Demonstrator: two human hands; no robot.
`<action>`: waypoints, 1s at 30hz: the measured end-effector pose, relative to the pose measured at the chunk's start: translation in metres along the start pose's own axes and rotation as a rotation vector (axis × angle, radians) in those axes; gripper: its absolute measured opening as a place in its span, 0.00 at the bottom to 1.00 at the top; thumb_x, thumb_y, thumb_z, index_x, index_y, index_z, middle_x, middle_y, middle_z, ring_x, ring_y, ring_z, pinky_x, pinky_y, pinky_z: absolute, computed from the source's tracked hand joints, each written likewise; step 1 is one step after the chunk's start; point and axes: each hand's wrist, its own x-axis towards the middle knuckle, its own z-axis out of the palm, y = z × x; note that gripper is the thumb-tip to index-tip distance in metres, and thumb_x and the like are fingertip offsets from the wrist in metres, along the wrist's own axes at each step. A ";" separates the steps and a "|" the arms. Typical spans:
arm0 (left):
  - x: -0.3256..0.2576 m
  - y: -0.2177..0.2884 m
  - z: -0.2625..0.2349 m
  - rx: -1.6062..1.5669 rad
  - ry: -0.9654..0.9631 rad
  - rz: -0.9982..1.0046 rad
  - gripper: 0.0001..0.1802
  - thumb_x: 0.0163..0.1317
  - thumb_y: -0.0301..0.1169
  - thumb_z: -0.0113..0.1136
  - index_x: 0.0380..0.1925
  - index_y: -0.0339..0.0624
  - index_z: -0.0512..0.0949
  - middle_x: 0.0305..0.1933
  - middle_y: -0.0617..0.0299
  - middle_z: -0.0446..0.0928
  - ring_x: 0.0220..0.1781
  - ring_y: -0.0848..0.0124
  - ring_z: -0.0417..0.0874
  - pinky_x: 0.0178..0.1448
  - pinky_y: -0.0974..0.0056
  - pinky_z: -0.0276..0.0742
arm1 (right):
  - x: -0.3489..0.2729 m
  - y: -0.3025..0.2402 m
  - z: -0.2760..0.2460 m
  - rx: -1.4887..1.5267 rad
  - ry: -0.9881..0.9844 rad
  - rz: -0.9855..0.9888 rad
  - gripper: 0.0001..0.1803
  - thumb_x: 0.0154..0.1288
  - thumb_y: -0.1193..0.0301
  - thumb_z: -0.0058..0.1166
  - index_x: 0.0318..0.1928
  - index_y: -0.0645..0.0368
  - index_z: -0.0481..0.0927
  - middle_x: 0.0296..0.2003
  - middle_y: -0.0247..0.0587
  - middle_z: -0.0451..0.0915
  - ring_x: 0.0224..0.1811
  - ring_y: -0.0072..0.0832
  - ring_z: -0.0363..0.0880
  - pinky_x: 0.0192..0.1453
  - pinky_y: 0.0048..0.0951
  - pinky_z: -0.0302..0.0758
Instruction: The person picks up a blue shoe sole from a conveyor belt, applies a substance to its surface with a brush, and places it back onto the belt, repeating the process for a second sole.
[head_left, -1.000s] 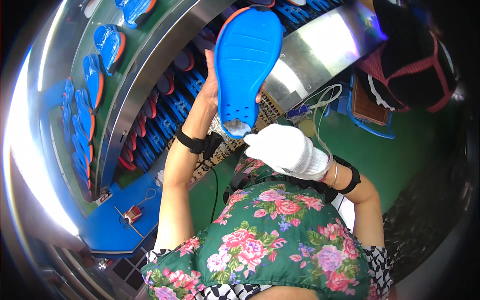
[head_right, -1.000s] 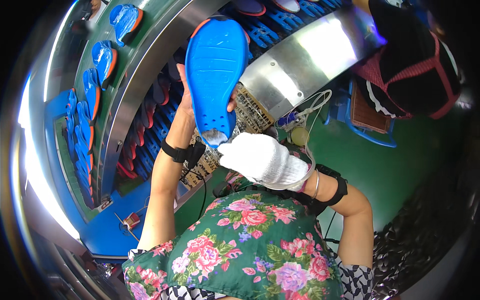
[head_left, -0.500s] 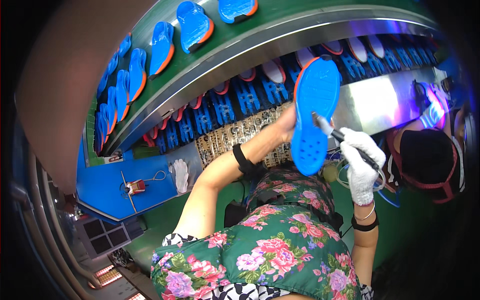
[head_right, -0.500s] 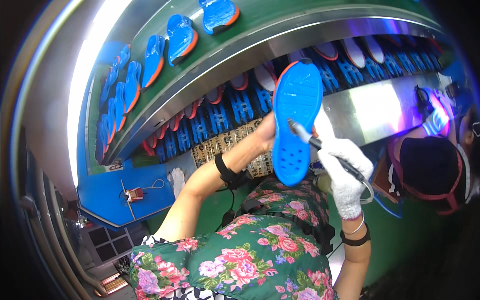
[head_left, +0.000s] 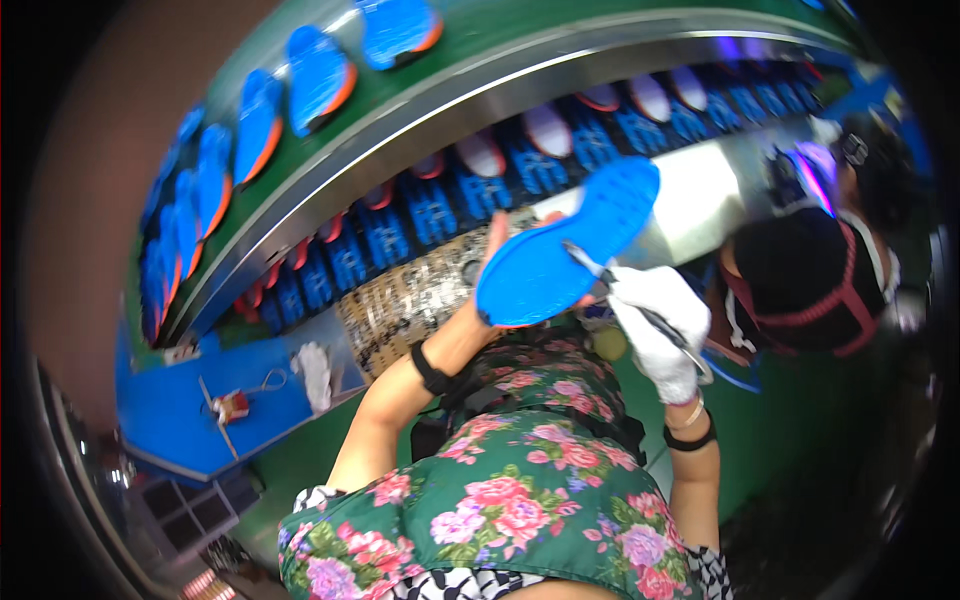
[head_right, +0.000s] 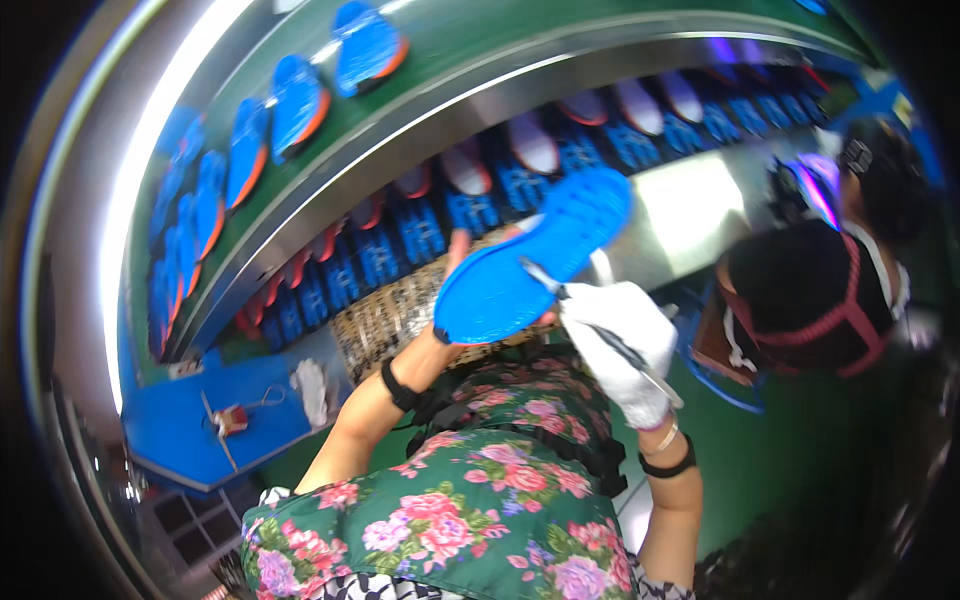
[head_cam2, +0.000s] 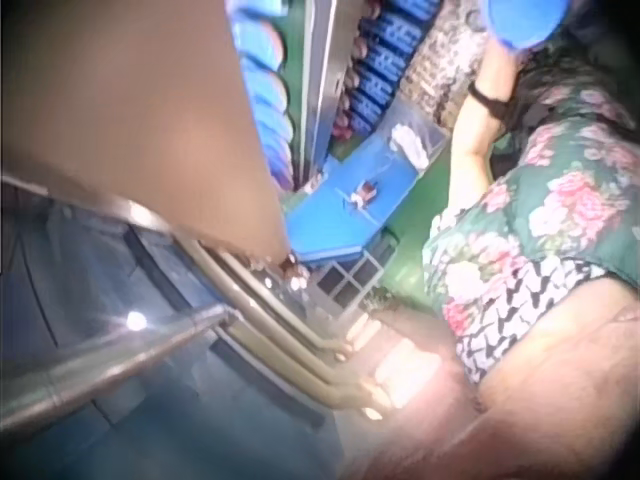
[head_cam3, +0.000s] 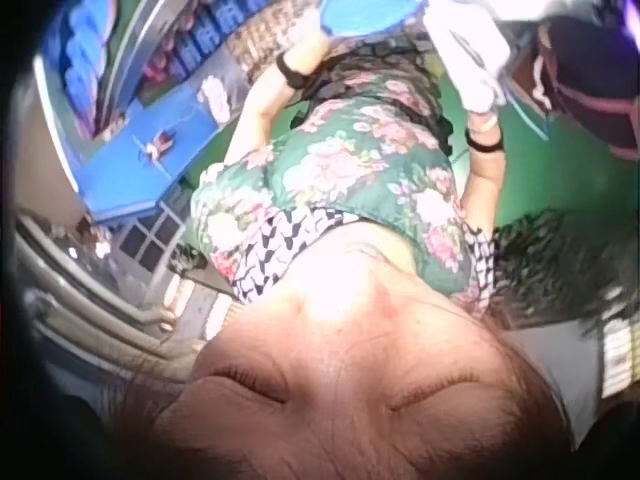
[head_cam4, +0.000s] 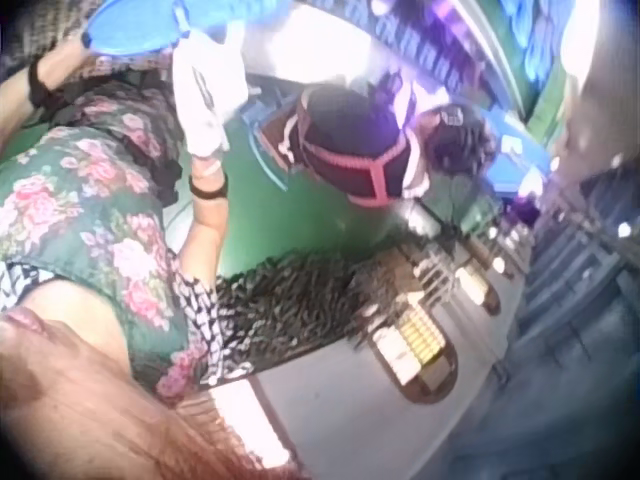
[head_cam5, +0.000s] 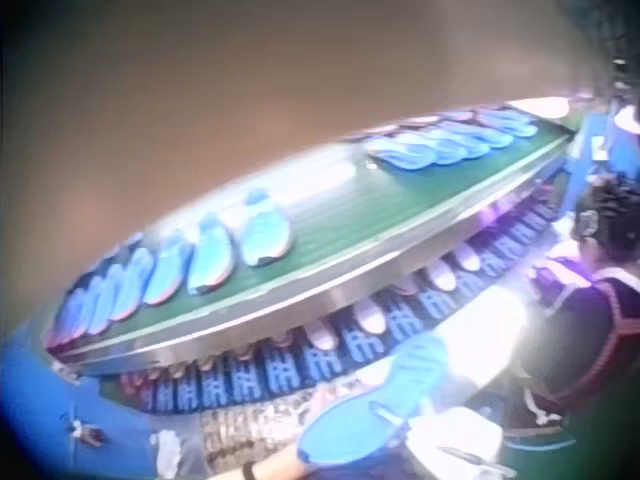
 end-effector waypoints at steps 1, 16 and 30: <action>-0.004 -0.009 0.002 -0.067 -0.193 0.029 0.52 0.63 0.75 0.47 0.77 0.53 0.60 0.79 0.48 0.60 0.73 0.38 0.68 0.69 0.20 0.63 | 0.002 -0.001 0.003 -0.008 0.022 -0.034 0.11 0.54 0.84 0.70 0.40 0.64 0.87 0.38 0.44 0.88 0.37 0.33 0.86 0.42 0.31 0.82; 0.005 -0.046 -0.014 0.041 -0.184 -0.049 0.47 0.59 0.63 0.66 0.71 0.46 0.68 0.69 0.49 0.75 0.68 0.49 0.77 0.73 0.38 0.70 | 0.052 -0.023 -0.009 -0.255 0.147 -0.340 0.14 0.55 0.81 0.67 0.44 0.60 0.89 0.41 0.45 0.88 0.40 0.38 0.86 0.45 0.37 0.82; 0.000 -0.030 -0.022 0.557 0.219 0.199 0.54 0.59 0.65 0.65 0.76 0.44 0.60 0.74 0.47 0.68 0.74 0.48 0.71 0.77 0.41 0.67 | 0.041 -0.020 0.001 -0.195 0.182 -0.288 0.12 0.57 0.81 0.65 0.44 0.63 0.88 0.43 0.47 0.88 0.42 0.41 0.86 0.46 0.38 0.82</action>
